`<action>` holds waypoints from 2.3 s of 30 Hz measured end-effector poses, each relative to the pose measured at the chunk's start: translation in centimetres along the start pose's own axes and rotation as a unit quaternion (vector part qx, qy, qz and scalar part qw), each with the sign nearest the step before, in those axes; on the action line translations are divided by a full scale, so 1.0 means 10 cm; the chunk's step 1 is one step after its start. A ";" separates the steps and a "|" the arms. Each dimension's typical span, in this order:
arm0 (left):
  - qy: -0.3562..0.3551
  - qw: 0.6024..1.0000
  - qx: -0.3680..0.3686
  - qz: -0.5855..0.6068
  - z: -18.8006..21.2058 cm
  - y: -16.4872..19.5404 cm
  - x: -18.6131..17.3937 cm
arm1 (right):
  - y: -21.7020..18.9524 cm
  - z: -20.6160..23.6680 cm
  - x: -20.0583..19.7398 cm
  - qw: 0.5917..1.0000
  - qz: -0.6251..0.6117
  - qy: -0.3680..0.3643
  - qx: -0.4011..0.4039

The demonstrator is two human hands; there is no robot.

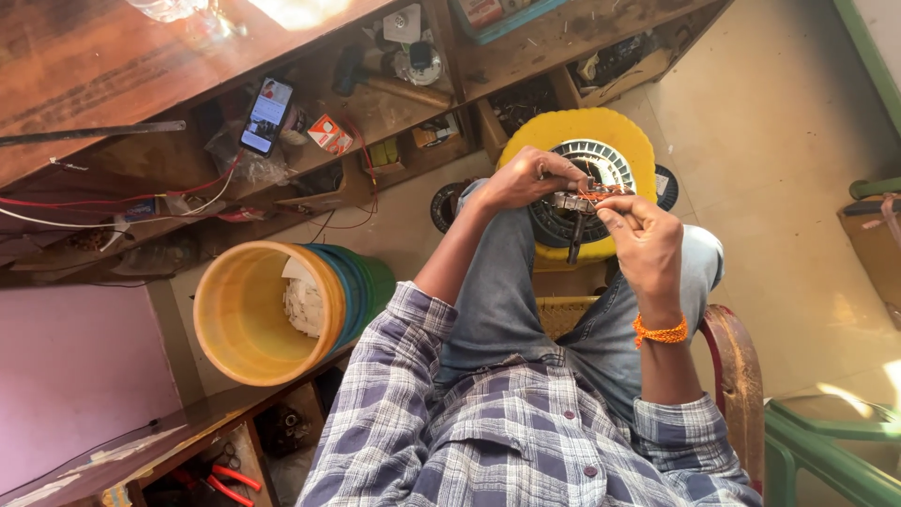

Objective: The person sits on a chair with an electric motor armature resting on a small yellow stool and works on its copper windings by hand, fitting and pressing wire into the armature slots and turning the armature to reach different sections. At the end the person lifts the armature up toward the camera.

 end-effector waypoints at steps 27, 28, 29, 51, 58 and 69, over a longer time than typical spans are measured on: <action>-0.028 0.984 -0.036 -0.170 0.09 0.33 0.11 | 0.75 0.23 0.02 0.988 0.130 0.072 -0.040; -0.021 0.981 -0.049 -0.189 0.08 0.35 0.15 | 0.75 0.22 0.00 0.988 0.136 0.074 -0.028; -0.014 0.976 -0.063 -0.206 0.06 0.36 0.19 | 0.75 0.23 -0.02 0.987 0.142 0.076 -0.015; 0.181 0.932 0.160 -0.272 0.27 0.23 0.44 | 0.08 0.00 -0.48 0.969 0.192 0.033 -0.149; 0.168 0.941 0.125 -0.267 0.30 0.23 0.50 | -0.16 -0.23 -0.34 0.961 0.182 -0.012 -0.209; 0.175 0.932 0.114 -0.296 0.29 0.30 0.54 | -0.12 -0.40 -0.19 0.976 0.164 -0.021 -0.144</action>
Point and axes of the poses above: each hand's wrist, its own z-axis away from the middle knuckle, its own x-axis out of the palm, y = z × x, the point moved 2 cm from there along -z, towards the middle knuckle, and after that the axes turned 6 degrees about z, right-handed, at the moved point
